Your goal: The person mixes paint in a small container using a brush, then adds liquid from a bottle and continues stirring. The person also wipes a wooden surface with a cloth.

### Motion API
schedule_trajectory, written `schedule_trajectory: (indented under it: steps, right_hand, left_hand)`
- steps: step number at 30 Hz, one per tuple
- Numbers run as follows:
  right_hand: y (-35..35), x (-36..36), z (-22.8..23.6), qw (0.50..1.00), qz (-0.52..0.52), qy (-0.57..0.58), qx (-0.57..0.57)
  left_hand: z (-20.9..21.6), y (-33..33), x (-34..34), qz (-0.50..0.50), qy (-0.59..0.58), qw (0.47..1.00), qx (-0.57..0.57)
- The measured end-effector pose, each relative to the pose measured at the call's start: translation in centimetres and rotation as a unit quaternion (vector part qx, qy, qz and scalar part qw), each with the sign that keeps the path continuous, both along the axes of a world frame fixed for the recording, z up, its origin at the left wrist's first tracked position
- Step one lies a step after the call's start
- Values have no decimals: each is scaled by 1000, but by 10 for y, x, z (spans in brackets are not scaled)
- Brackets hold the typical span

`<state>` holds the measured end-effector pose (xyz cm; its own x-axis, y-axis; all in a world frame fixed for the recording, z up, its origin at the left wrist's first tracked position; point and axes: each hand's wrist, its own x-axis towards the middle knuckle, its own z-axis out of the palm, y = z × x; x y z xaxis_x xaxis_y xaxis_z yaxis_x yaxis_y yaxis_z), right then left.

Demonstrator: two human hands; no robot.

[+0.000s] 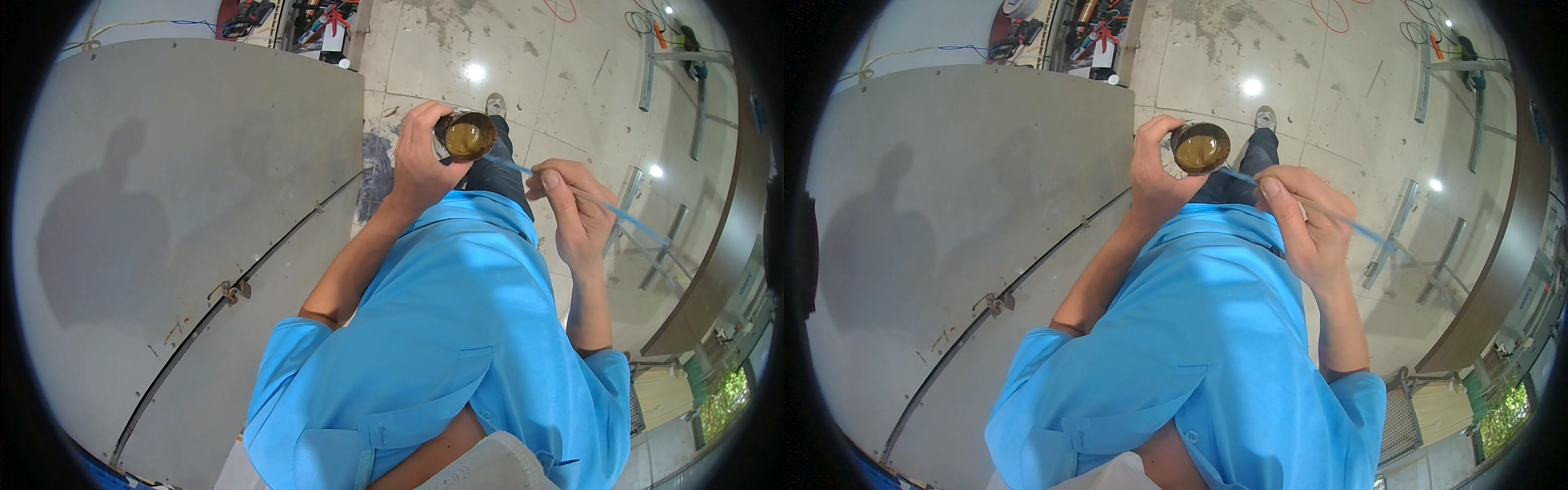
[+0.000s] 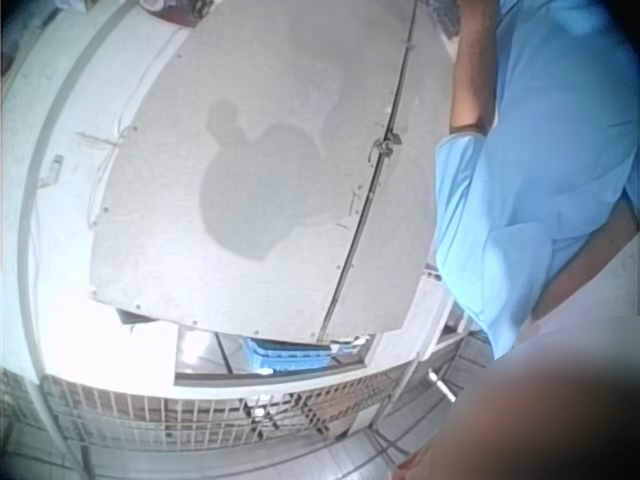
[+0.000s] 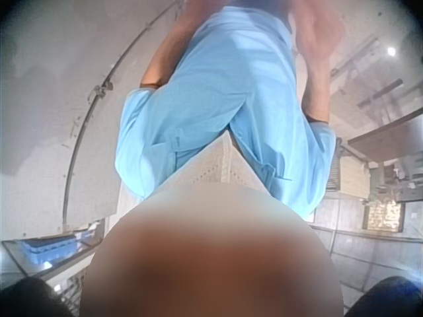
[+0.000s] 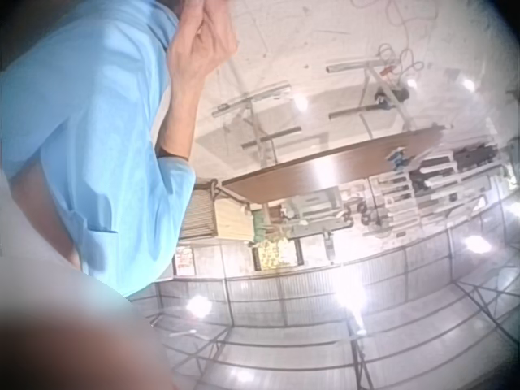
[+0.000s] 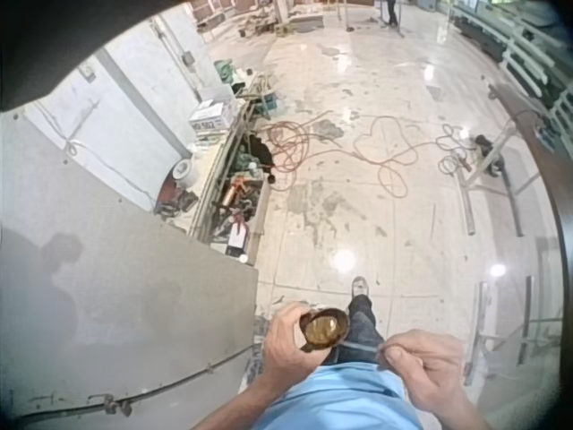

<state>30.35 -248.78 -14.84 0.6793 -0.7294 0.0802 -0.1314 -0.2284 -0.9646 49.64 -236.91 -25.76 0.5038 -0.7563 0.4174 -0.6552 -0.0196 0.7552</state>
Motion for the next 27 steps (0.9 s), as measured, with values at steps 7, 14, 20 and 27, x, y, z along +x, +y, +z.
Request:
schedule_trajectory:
  steps: [7,14,20,27]
  right_hand:
    - [2,2,-8,996,-22,-31,78]
    - [2,5,-9,990,-18,-54,131]
    - [-1,8,-6,991,-11,-45,129]
    - [-8,8,0,999,10,50,-1]
  left_hand:
    - [5,3,1,7,47,998,31]
    - [4,2,5,-3,45,999,24]
    - [3,3,5,2,53,998,25]
    - [3,3,6,-9,62,997,42]
